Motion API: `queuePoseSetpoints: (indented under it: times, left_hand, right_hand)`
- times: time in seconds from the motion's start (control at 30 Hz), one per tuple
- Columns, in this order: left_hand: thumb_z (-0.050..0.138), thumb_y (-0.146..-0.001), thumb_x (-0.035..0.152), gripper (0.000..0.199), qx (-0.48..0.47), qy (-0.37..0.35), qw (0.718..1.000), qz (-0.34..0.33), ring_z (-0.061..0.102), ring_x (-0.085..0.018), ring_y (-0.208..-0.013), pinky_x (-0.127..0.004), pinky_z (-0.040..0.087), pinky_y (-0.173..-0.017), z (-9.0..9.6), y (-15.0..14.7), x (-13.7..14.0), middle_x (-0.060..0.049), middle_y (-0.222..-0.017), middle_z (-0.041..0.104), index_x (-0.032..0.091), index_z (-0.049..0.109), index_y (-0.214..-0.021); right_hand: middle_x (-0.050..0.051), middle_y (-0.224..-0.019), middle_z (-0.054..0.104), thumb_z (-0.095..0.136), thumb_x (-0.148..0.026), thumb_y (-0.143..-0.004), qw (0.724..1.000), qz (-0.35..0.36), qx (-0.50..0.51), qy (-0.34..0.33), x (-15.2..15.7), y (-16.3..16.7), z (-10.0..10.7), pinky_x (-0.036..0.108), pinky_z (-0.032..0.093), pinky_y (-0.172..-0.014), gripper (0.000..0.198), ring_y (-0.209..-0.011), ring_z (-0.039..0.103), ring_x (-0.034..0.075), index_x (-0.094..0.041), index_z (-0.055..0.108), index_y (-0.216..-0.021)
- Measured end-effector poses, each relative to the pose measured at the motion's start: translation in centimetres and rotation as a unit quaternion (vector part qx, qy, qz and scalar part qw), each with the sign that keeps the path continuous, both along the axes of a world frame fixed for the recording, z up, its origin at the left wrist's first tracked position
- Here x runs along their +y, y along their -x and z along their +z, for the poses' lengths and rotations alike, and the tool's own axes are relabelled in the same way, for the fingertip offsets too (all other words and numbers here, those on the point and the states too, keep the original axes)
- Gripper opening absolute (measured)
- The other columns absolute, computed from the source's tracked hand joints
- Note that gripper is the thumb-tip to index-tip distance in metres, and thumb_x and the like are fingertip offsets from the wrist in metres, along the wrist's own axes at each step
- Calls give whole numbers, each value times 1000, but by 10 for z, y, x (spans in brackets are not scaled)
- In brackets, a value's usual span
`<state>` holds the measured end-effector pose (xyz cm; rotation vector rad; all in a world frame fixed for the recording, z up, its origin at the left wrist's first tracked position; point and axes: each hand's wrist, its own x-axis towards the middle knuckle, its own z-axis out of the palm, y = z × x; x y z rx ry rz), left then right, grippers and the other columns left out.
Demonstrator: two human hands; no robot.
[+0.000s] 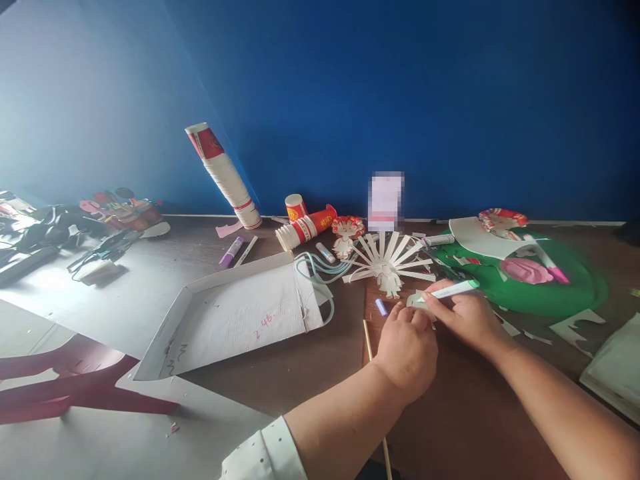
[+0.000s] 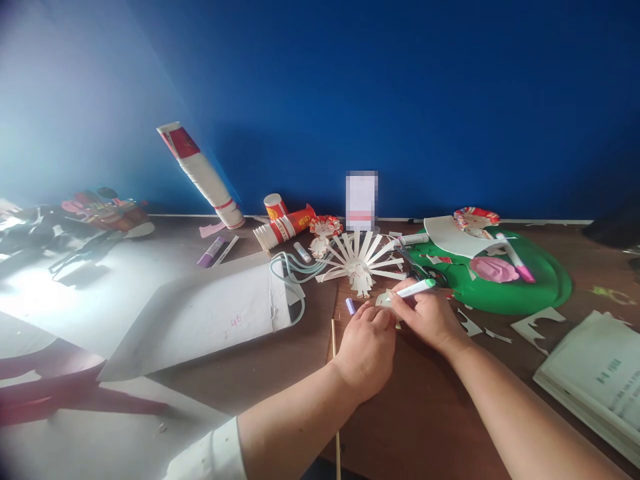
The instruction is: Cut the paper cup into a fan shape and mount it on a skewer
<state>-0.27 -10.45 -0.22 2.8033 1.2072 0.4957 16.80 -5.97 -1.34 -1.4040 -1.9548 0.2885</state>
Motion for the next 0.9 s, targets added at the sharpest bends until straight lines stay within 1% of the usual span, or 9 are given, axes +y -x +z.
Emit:
queuePoseSetpoints:
  times: [0.17,0.27,0.47,0.7,0.9]
  left_hand:
    - [48,-84,17,30,3,8,1000,0,55,-24,-104,-41,33,-112,0,0,0,-12,-102,64,7,65,-106]
    - [48,-84,17,31,1,7,1000,-2,55,-24,-104,-40,32,-113,1,1,0,-12,-102,64,6,65,-108]
    - [48,-85,17,28,3,6,1000,-1,56,-24,-102,-40,33,-112,1,-1,0,-11,-100,64,8,67,-104]
    - [49,-84,17,28,-2,4,1000,-6,55,-24,-100,-40,33,-111,0,0,1,-11,-98,63,7,67,-103]
    - [48,-85,17,27,4,9,1000,-9,56,-24,-100,-41,34,-111,2,0,1,-11,-98,64,8,67,-101]
  right_hand:
    - [2,-73,71,53,-36,-89,1000,-6,-8,7,0,1,2,29,52,-65,19,-66,68,19,-23,60,-79]
    - [2,-74,72,53,-36,-88,1000,-11,-8,4,-1,2,4,29,52,-65,19,-67,68,19,-23,61,-79]
    - [2,-72,71,52,-36,-89,1000,-15,-14,6,-1,3,4,28,51,-63,19,-65,68,18,-23,61,-79]
    - [3,-74,71,55,-35,-89,999,-22,-1,-33,2,-2,-2,28,51,-63,17,-65,67,19,-22,62,-80]
    - [3,-80,72,55,-35,-90,1000,-14,2,-25,4,-5,-9,29,52,-68,17,-72,68,19,-22,63,-85]
